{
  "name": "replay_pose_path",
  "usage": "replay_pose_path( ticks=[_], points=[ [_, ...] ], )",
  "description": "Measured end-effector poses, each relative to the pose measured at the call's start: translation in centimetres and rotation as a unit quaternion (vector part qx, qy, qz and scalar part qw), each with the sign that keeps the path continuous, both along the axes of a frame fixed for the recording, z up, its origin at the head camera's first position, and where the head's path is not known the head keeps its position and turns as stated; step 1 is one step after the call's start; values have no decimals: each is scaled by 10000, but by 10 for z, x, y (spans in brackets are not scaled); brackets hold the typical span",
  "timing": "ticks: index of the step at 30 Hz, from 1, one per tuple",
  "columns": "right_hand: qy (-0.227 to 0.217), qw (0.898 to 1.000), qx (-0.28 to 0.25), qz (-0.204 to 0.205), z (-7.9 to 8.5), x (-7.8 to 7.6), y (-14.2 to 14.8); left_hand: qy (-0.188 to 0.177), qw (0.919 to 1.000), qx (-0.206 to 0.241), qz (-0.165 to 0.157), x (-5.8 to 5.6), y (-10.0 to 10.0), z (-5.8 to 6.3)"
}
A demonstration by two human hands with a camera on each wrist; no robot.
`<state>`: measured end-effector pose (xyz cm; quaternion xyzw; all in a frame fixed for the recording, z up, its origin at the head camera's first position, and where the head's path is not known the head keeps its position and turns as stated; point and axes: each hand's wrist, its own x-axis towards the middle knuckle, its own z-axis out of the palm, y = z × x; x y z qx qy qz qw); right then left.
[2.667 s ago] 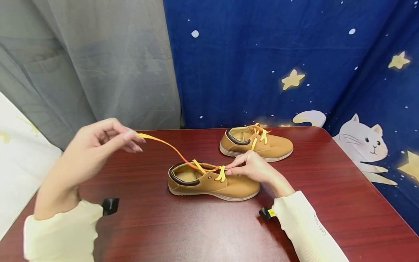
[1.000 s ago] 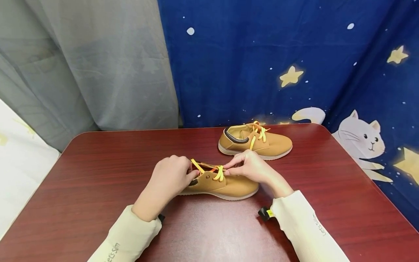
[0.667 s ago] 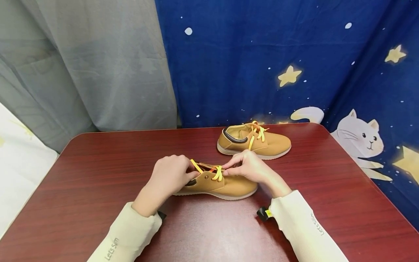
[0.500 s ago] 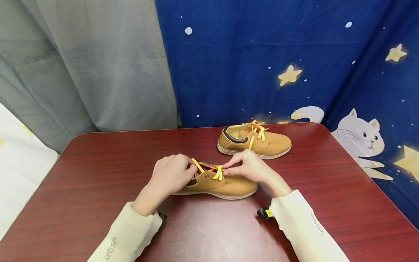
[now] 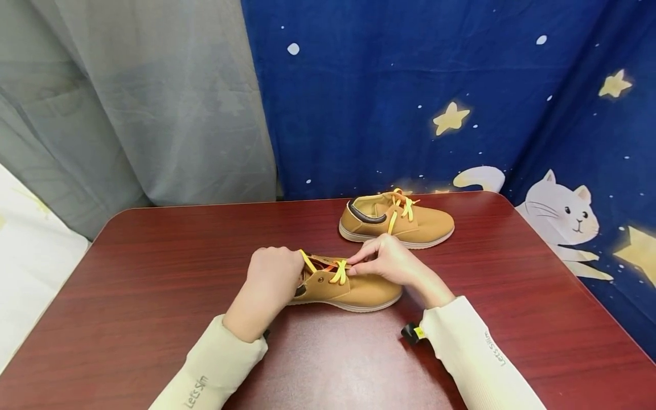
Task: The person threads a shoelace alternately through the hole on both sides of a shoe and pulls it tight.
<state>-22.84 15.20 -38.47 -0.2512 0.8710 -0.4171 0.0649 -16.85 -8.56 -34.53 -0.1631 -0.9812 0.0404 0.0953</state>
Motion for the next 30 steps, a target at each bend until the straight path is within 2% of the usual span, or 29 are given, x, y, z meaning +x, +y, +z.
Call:
replay_pose_path(
  ticks=[3, 7, 13, 19, 24, 27, 30],
  points=[
    [53, 10000, -14, 31, 0, 0, -1, -29, 9985, -513, 173, 0, 6, -1],
    [103, 9999, -75, 65, 0, 0, -2, 119, 9978, -581, 302, -5, 10, -4],
    [67, 9999, -107, 55, 2, 2, -3, 604, 9959, -670, 17, -8, 7, -10],
    [1, 10000, -95, 5, 3, 3, -2, 1030, 9930, -443, -384, -7, 5, -13],
    [-6, 9999, -103, -19, 2, 3, -2, 905, 9944, -360, -420, -9, 3, -12],
    [-18, 10000, -52, -51, 2, 2, -1, 763, 9965, -2, -336, -11, 0, -11],
    [-30, 10000, -10, -62, 2, 2, -1, 789, 9946, 528, -421, -13, -6, -10]
  ],
)
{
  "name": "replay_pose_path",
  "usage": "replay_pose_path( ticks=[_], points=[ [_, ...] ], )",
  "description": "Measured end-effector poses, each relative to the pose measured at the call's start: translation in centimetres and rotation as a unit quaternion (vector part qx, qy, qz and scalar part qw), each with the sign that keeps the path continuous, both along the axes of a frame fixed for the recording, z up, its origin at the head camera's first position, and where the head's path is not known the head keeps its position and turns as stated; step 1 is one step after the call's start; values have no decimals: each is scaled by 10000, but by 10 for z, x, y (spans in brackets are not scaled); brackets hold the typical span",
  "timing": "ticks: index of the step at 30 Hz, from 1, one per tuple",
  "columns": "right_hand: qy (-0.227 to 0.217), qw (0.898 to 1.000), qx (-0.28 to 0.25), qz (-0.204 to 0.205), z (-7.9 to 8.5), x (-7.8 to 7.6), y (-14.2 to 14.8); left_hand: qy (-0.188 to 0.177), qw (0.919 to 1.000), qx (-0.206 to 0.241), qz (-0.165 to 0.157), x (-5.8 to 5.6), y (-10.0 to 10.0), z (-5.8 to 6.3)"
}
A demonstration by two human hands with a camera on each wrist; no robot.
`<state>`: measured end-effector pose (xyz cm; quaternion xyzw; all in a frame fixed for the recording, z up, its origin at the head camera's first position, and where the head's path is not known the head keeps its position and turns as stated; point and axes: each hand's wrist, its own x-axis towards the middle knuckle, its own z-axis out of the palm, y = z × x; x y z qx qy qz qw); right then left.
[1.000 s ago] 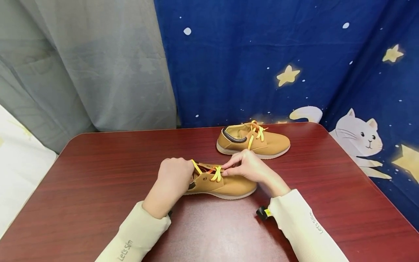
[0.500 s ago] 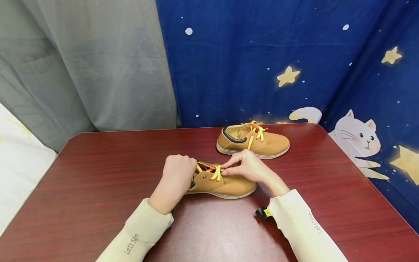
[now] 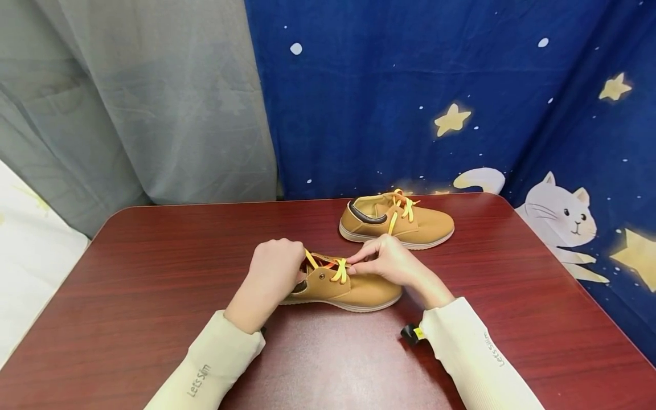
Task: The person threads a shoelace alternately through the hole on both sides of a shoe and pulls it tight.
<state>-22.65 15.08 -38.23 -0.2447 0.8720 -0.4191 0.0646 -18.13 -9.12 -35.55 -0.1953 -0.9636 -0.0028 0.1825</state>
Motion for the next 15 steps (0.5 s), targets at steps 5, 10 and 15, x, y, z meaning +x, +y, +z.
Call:
replay_pose_path(
  ticks=[5, 10, 15],
  points=[
    [71, 9999, -25, 136, 3, 1, -2, 52, 9995, 282, -149, 0, -6, -1],
    [169, 9997, 25, 190, 4, 1, -3, 198, 9995, -206, 100, 0, -2, -3],
    [54, 10000, 60, 45, 3, 2, -2, 310, 9963, -764, 251, 0, 6, -8]
  ],
)
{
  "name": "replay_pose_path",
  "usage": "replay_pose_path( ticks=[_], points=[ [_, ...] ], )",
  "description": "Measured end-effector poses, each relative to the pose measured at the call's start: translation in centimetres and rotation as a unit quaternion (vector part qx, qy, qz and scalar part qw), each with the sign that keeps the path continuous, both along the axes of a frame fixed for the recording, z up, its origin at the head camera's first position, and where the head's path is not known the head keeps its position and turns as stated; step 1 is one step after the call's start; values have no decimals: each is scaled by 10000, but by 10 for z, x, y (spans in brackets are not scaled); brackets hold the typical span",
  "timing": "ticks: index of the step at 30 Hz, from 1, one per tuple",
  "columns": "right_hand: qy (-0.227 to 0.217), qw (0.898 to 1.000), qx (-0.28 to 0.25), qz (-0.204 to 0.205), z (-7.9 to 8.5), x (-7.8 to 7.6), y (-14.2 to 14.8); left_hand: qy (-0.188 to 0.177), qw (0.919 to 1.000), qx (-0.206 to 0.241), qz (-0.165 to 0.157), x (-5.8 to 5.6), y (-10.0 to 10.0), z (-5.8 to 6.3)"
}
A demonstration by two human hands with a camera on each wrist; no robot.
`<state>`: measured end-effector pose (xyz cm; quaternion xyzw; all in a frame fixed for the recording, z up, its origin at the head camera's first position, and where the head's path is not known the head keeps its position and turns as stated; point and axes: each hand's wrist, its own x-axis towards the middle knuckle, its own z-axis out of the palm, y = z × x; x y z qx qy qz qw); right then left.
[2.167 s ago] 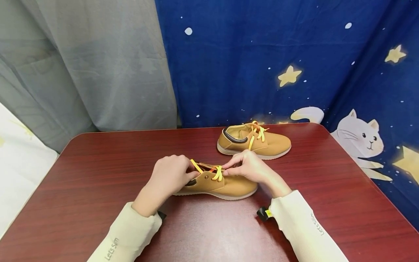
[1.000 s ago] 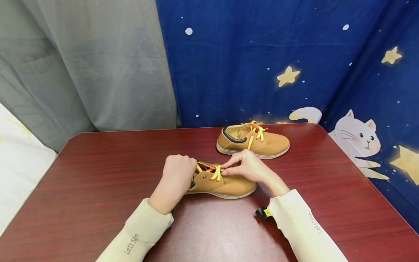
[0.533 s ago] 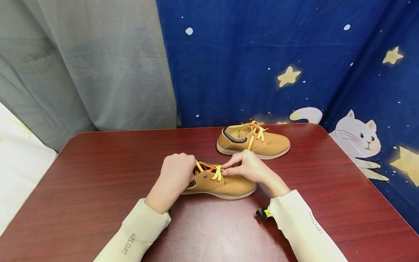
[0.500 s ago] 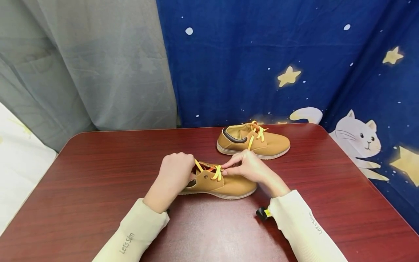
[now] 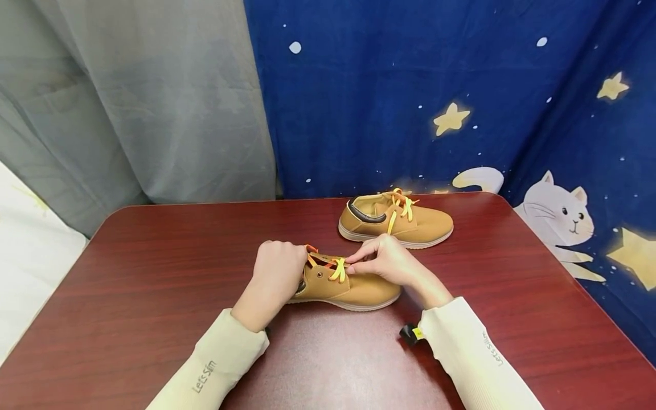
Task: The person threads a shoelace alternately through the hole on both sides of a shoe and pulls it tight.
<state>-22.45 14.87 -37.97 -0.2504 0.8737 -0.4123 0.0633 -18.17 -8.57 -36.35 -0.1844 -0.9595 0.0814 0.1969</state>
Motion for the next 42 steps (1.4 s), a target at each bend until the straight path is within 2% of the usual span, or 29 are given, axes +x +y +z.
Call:
replay_pose_path(
  ticks=[3, 6, 11, 14, 16, 20, 23, 25, 27, 29, 34, 38, 39, 42],
  points=[
    [-48, 10000, -39, -24, -2, 0, 1, -49, 9998, 78, 160, -1, 2, -2],
    [-20, 9999, -101, -24, -3, -1, 2, 99, 9996, 218, 180, -2, 2, -4],
    [-52, 9999, -142, -48, -3, 0, 2, 456, 9988, 199, 6, -3, 2, -9],
    [-55, 9999, -84, -77, -4, 0, 3, 464, 9979, 431, -128, -3, 0, -7],
    [-73, 9999, -41, -121, -4, 1, 3, 314, 9967, 703, -240, -1, -4, -2],
    [-81, 9999, -46, -83, -5, 3, 3, -307, 9913, 1224, -385, 3, -17, 14],
    [-69, 10000, -58, -28, -4, 2, 2, -981, 9791, 1736, -406, 6, -28, 26],
    [-70, 10000, -48, -24, -4, 2, 2, -1474, 9634, 2199, -426, 6, -35, 33],
    [-89, 10000, -26, -35, -4, 2, 2, -2035, 9393, 2718, -488, 5, -42, 38],
    [-89, 10000, -28, -32, -3, 2, 2, -2444, 9138, 3195, -557, 3, -46, 41],
    [-64, 9999, -106, 13, -2, 2, 3, -3025, 8501, 4257, -675, -4, -45, 42],
    [-59, 9999, -158, 18, -2, 1, 4, -3526, 7935, 4897, -790, -8, -40, 37],
    [-50, 9999, -159, 17, -2, 1, 4, -3598, 7829, 5007, -834, -9, -39, 36],
    [-25, 9999, -148, 25, -3, 0, 3, -3685, 7584, 5286, -979, -10, -38, 32]
  ],
)
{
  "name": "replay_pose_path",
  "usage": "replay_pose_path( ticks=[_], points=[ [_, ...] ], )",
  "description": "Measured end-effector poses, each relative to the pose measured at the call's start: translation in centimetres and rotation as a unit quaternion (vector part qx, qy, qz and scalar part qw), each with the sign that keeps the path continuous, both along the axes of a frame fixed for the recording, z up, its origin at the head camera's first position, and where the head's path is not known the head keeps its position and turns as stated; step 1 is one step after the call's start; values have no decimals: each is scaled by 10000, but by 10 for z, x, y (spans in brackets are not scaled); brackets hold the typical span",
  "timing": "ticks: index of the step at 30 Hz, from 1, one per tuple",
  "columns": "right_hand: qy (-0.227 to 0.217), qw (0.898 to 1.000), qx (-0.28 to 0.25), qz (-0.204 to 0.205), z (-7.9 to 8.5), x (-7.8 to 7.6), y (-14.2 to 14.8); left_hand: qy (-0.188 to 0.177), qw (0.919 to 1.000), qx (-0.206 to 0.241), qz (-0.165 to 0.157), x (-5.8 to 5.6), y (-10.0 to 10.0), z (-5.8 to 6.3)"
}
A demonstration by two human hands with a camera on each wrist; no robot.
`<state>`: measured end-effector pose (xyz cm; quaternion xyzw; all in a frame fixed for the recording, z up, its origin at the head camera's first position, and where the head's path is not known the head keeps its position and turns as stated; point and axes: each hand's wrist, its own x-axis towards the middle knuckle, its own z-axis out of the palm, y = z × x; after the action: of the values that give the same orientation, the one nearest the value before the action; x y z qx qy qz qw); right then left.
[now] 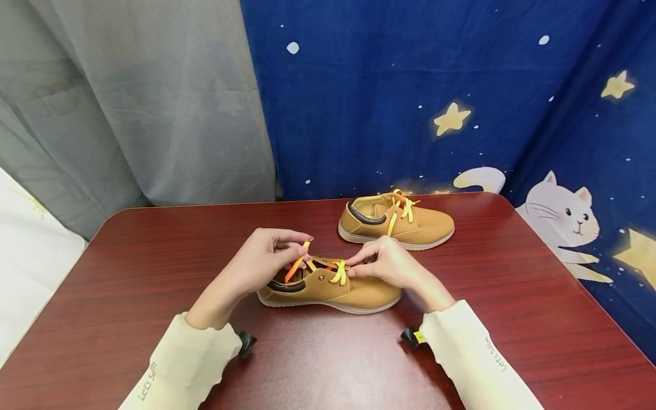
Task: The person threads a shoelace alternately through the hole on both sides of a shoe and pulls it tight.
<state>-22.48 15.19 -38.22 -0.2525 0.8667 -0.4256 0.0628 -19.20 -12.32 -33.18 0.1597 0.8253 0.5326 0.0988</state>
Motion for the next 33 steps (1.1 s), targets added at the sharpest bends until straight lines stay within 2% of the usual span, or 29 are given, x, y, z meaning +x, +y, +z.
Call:
replay_pose_path(
  ticks=[5, 11, 19, 27, 30, 33],
  points=[
    [-19, 10000, 22, -5, -1, -2, 0, -228, 9992, 330, -9, -2, -2, -3],
    [-24, 10000, 76, -41, 1, -2, -1, -330, 9994, 114, 18, 0, 3, -3],
    [-58, 10000, 40, -46, 0, -2, 0, -394, 9980, -92, -480, 5, 10, -3],
    [-2, 10000, 1, -3, 1, -1, 0, -288, 9993, -39, 231, 6, 14, -3],
    [23, 10000, -25, 17, 2, -1, 0, -413, 9991, -39, 18, 6, 16, -3],
    [58, 10000, -16, 24, 1, -2, 0, -542, 9978, -69, -362, 5, 13, -3]
  ],
)
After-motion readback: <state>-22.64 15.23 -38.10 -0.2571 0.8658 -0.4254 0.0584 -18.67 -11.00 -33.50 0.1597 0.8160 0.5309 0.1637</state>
